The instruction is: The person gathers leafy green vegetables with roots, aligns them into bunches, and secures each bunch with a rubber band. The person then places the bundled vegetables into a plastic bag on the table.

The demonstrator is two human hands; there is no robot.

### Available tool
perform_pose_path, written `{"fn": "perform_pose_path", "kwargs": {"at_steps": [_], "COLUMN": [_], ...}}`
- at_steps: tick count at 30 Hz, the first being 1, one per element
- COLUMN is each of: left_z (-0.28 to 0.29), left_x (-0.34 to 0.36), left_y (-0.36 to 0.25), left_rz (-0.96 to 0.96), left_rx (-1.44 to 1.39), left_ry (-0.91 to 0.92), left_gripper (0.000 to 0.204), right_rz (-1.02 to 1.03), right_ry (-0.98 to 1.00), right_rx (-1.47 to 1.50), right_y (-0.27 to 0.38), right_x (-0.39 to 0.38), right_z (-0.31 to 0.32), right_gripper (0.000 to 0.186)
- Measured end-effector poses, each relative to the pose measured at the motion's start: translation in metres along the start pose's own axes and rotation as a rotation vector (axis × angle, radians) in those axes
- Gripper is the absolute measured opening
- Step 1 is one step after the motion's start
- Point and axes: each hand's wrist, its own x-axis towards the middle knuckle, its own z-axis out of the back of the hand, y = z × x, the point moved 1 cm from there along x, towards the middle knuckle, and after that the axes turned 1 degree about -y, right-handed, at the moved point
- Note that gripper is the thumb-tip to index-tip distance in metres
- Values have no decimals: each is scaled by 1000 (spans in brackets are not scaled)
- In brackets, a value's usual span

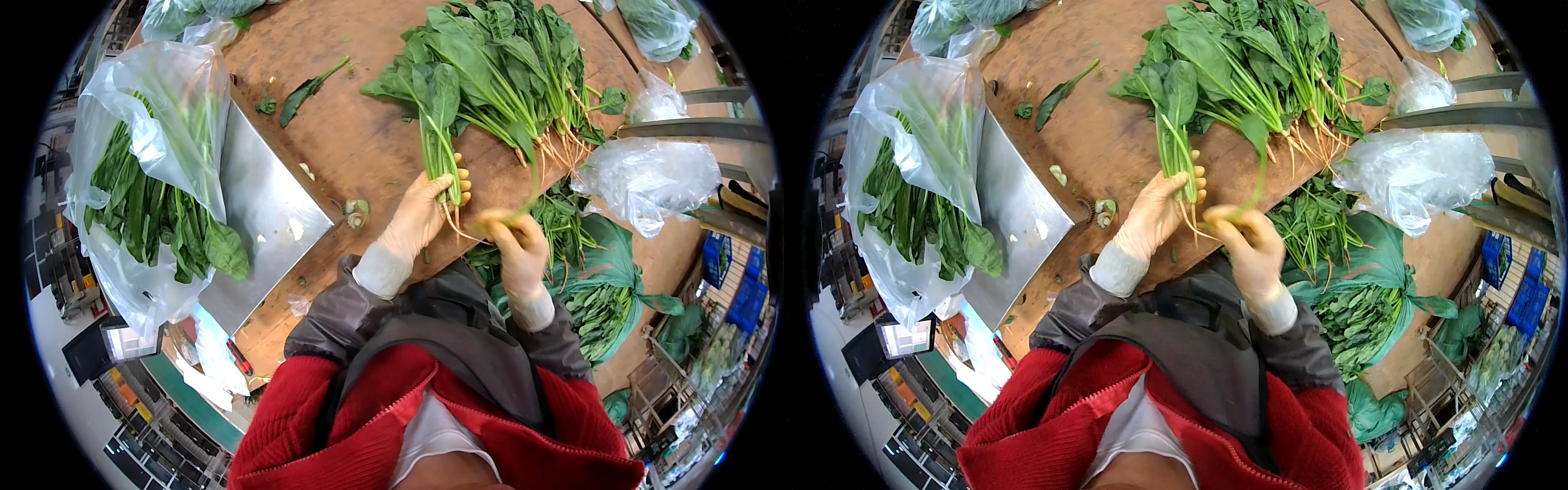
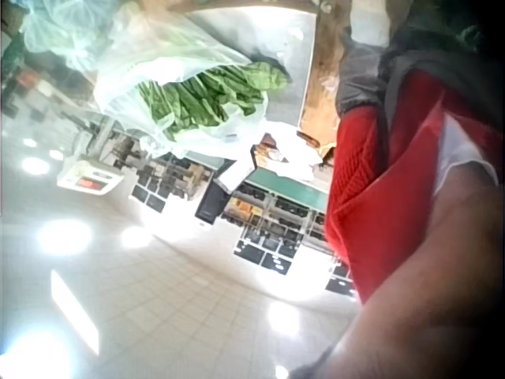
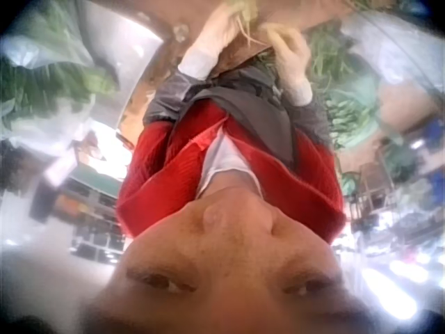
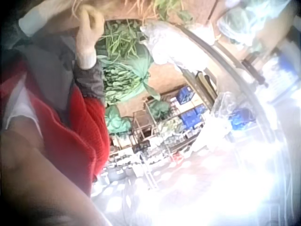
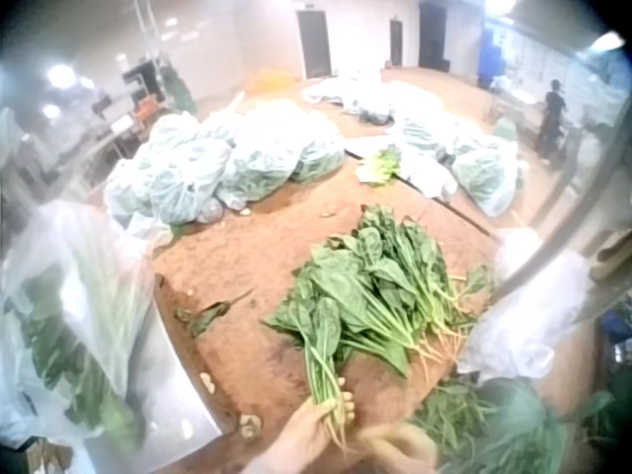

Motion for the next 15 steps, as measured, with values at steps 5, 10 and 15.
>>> {"fn": "perform_pose_path", "kwargs": {"at_steps": [5, 10, 15], "left_z": [8, 23, 21], "left_x": [-16, -19, -18], "left_y": [-12, -13, -12], "left_rz": [-54, -101, -165], "left_rx": [19, -172, -219], "left_ry": [70, 58, 134], "left_gripper": [43, 46, 40], "right_rz": [-354, 35, 620], "right_ry": [-168, -351, -186], "right_rx": [-281, -620, -1225], "right_y": [9, -1, -3], "right_x": [-40, 6, 122], "right_z": [86, 109, 42], "right_gripper": [20, 40, 43]}}
